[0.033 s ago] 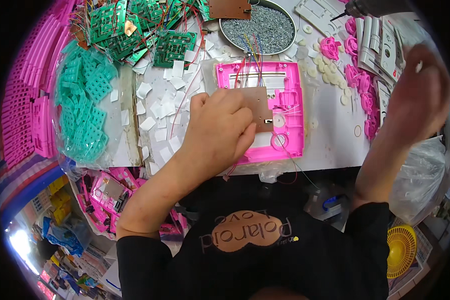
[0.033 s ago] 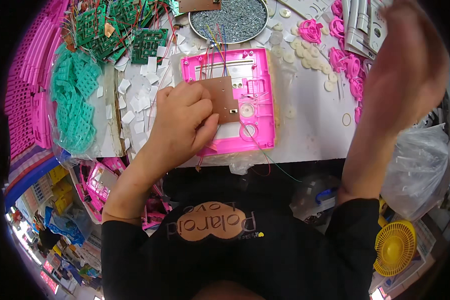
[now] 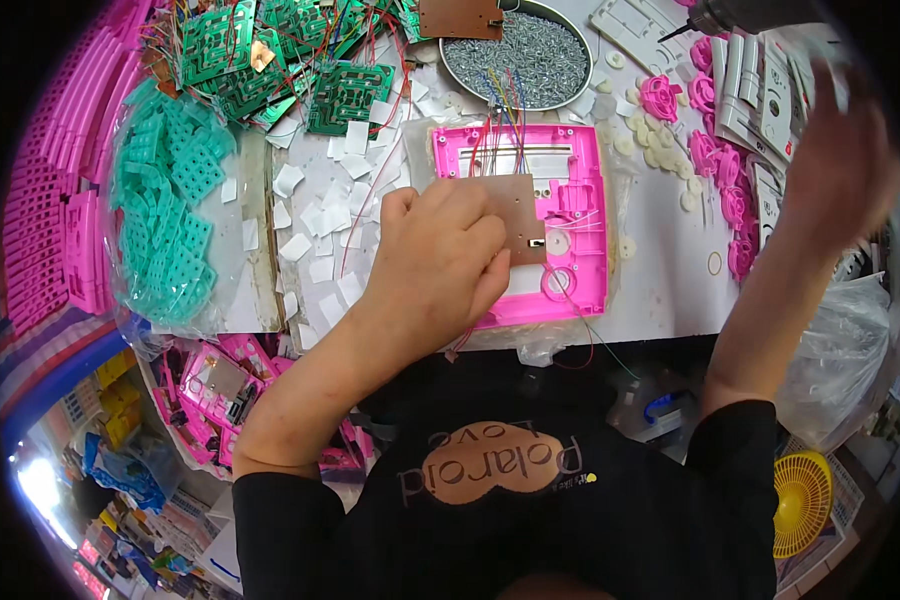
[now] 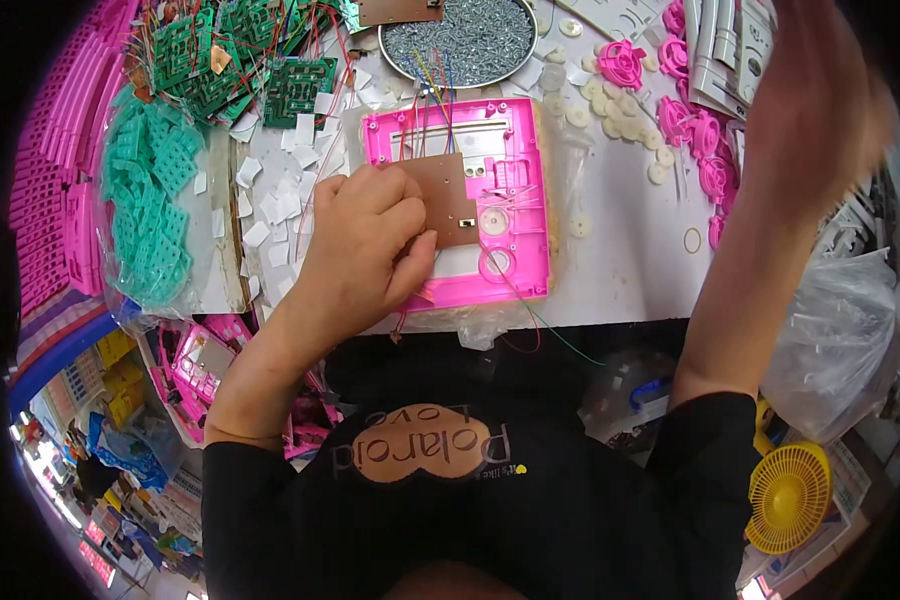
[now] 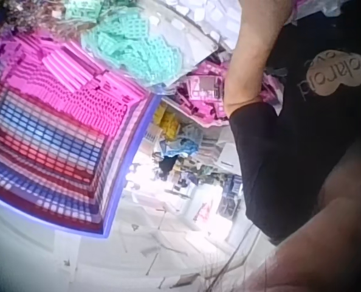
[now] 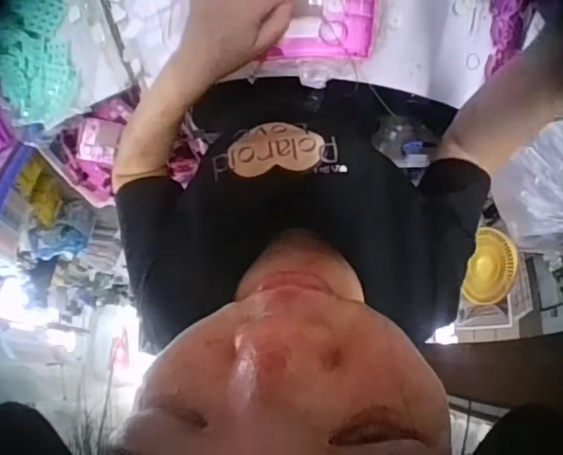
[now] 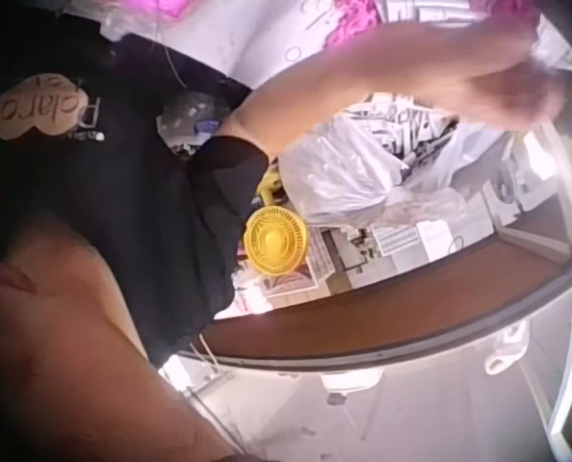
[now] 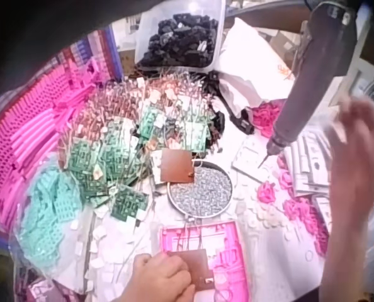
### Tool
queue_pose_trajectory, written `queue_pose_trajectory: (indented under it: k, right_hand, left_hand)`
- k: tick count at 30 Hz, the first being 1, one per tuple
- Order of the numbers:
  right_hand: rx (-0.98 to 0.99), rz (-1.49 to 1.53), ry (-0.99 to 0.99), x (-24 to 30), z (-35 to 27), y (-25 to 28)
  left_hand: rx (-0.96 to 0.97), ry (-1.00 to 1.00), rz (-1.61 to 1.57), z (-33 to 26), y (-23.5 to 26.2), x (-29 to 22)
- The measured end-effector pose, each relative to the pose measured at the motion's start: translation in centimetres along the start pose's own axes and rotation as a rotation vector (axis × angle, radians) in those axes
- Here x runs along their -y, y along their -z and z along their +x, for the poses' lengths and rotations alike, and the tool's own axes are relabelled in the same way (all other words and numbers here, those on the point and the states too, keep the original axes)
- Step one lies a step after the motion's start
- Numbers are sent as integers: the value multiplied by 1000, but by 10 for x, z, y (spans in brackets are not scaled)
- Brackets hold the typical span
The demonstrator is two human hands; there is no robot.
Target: Assembling small electronic components into plastic housings using an electric screwdriver.
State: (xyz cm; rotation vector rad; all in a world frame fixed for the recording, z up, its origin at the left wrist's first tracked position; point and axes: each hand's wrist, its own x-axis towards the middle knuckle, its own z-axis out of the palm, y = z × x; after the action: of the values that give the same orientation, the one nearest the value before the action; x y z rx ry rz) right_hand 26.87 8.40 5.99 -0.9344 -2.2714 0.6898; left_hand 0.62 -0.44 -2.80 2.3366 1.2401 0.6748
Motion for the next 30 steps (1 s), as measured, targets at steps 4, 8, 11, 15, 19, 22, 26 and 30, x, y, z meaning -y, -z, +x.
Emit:
queue_pose_trajectory:
  k: [4, 8, 11, 15, 19, 22, 26, 30]
  right_hand:
    - [-14, 314, -143, -25, 47, -33]
    - [-75, 759, -124, -13, 47, -59]
    - [-115, 979, -42, 11, 27, -75]
    - [-121, 1053, 6, 33, 11, -85]
    - [-104, 1054, 12, 40, 10, -96]
    - [-98, 1059, 8, 44, 10, -102]
    - [-84, 1054, 3, 47, 10, -103]
    - [-87, 1020, 3, 48, 12, -105]
  left_hand:
    - [12, -4, 50, -3, 1, -2]
    - [-4, 21, 33, -7, 0, -1]
    - [-83, 10, 14, -8, -6, 2]
    - [-116, -15, -16, -5, -6, 3]
    - [-91, 42, -73, -2, -8, 2]
    - [-84, 54, -74, -2, -7, 1]
    - [-62, 59, -66, -3, -8, 3]
    - [-123, 31, -105, -5, -10, 3]
